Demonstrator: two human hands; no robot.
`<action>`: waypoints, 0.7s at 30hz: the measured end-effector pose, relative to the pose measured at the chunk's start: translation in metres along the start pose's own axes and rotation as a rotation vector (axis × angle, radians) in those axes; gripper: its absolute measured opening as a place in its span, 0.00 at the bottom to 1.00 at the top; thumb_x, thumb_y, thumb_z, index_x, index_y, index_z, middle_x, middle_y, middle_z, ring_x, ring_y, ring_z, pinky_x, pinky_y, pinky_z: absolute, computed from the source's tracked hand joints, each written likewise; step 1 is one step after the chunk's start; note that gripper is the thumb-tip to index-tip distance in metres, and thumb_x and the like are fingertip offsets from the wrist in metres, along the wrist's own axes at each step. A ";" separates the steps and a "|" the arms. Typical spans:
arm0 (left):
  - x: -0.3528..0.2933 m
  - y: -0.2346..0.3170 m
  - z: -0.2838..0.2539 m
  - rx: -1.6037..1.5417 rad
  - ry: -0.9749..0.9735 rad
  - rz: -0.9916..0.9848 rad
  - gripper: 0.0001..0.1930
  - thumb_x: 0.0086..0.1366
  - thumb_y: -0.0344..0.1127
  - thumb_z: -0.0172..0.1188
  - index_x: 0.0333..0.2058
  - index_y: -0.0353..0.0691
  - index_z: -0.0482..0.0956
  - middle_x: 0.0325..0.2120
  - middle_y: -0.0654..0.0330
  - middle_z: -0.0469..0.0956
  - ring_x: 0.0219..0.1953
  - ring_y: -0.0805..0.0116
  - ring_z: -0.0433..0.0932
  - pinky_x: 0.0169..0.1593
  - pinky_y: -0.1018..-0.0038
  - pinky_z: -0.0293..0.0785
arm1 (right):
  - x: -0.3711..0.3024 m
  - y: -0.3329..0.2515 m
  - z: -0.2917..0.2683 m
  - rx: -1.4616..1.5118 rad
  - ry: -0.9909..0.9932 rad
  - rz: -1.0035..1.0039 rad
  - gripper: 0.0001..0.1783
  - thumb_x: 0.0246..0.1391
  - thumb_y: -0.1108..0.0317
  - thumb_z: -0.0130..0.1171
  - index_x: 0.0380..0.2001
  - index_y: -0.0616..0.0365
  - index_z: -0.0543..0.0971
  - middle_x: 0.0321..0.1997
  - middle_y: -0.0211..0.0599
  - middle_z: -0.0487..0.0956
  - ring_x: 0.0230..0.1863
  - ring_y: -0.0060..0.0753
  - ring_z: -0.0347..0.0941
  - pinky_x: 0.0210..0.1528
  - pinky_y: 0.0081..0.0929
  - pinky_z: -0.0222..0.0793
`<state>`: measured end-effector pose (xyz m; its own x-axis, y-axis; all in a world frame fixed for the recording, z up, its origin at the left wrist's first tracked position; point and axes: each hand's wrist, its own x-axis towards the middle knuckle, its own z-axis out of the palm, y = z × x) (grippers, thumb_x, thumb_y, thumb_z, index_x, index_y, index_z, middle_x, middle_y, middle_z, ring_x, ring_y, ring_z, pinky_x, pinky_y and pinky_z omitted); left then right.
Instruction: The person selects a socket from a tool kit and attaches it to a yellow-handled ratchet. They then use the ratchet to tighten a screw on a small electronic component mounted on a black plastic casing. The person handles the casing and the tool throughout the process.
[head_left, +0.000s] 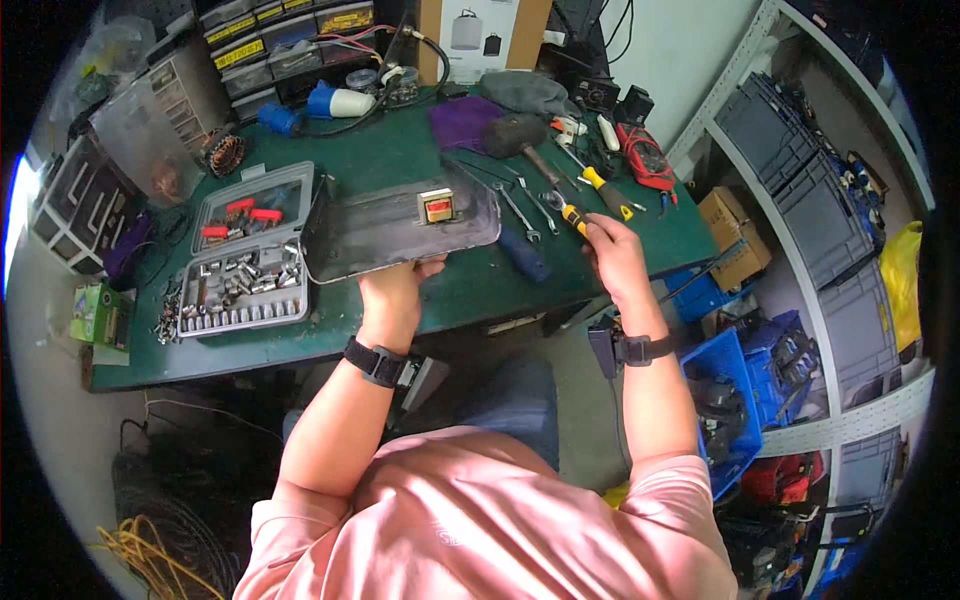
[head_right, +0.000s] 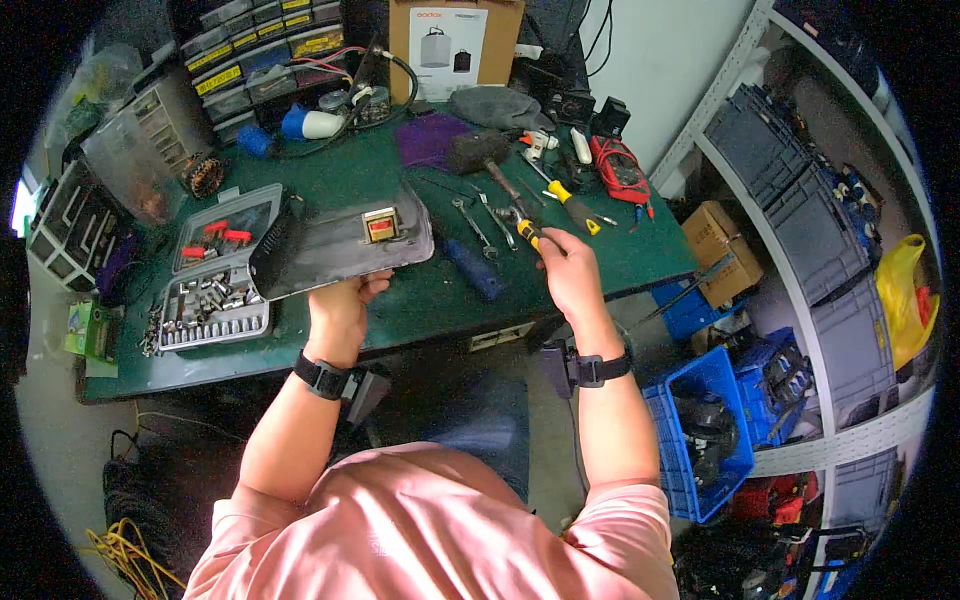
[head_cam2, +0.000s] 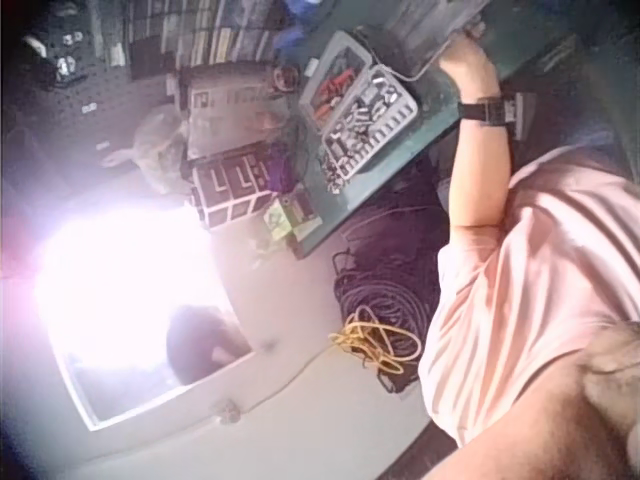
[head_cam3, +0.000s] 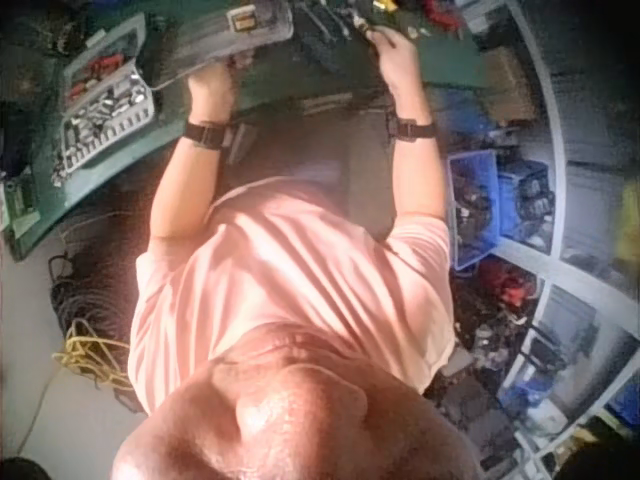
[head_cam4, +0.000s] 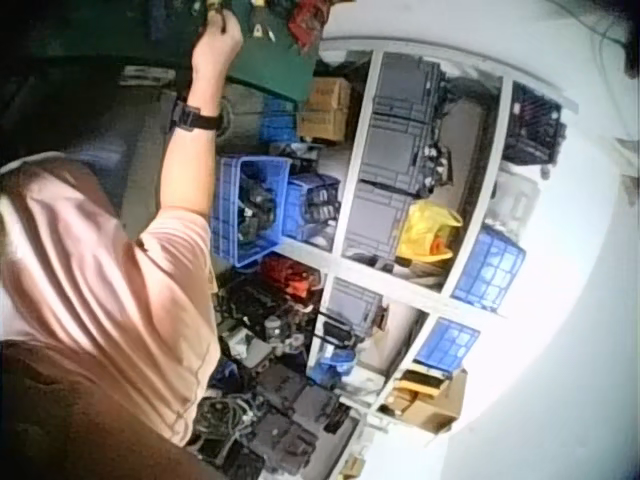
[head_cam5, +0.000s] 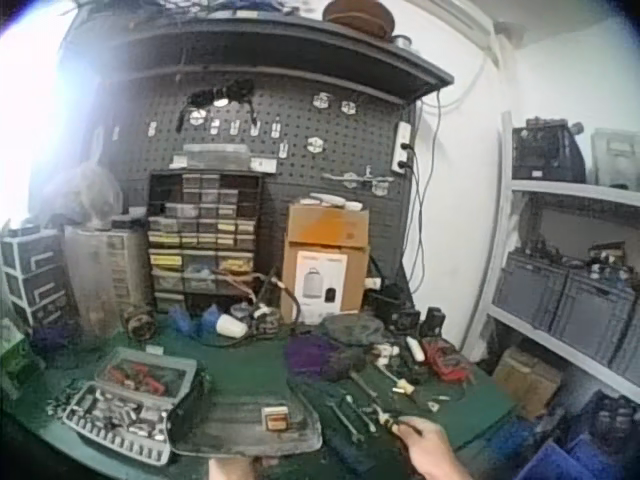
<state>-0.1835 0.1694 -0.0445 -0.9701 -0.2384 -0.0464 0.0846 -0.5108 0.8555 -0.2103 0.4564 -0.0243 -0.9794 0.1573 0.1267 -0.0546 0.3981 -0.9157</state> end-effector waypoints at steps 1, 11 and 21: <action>0.000 -0.001 -0.001 -0.006 -0.006 -0.010 0.12 0.66 0.23 0.50 0.47 0.35 0.75 0.38 0.54 0.82 0.35 0.63 0.83 0.33 0.76 0.81 | 0.002 0.004 0.003 -0.090 0.010 -0.062 0.18 0.60 0.64 0.56 0.50 0.64 0.77 0.31 0.41 0.81 0.26 0.34 0.76 0.30 0.28 0.70; 0.001 -0.008 -0.007 -0.016 0.005 0.001 0.13 0.66 0.25 0.53 0.49 0.37 0.74 0.40 0.54 0.81 0.35 0.63 0.83 0.33 0.76 0.80 | 0.002 -0.005 0.021 -0.745 0.026 -0.317 0.16 0.59 0.60 0.56 0.47 0.56 0.75 0.37 0.52 0.81 0.40 0.58 0.77 0.41 0.51 0.71; 0.008 0.004 -0.005 -0.031 -0.057 0.019 0.13 0.65 0.22 0.52 0.48 0.30 0.73 0.38 0.50 0.81 0.32 0.62 0.83 0.31 0.74 0.81 | 0.003 -0.027 0.012 -0.853 0.126 -0.625 0.19 0.54 0.61 0.63 0.46 0.60 0.77 0.39 0.46 0.80 0.36 0.52 0.79 0.39 0.43 0.74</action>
<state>-0.1900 0.1617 -0.0439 -0.9795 -0.2012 -0.0001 0.1092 -0.5319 0.8397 -0.2136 0.4354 -0.0039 -0.7949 -0.2209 0.5652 -0.3386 0.9343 -0.1111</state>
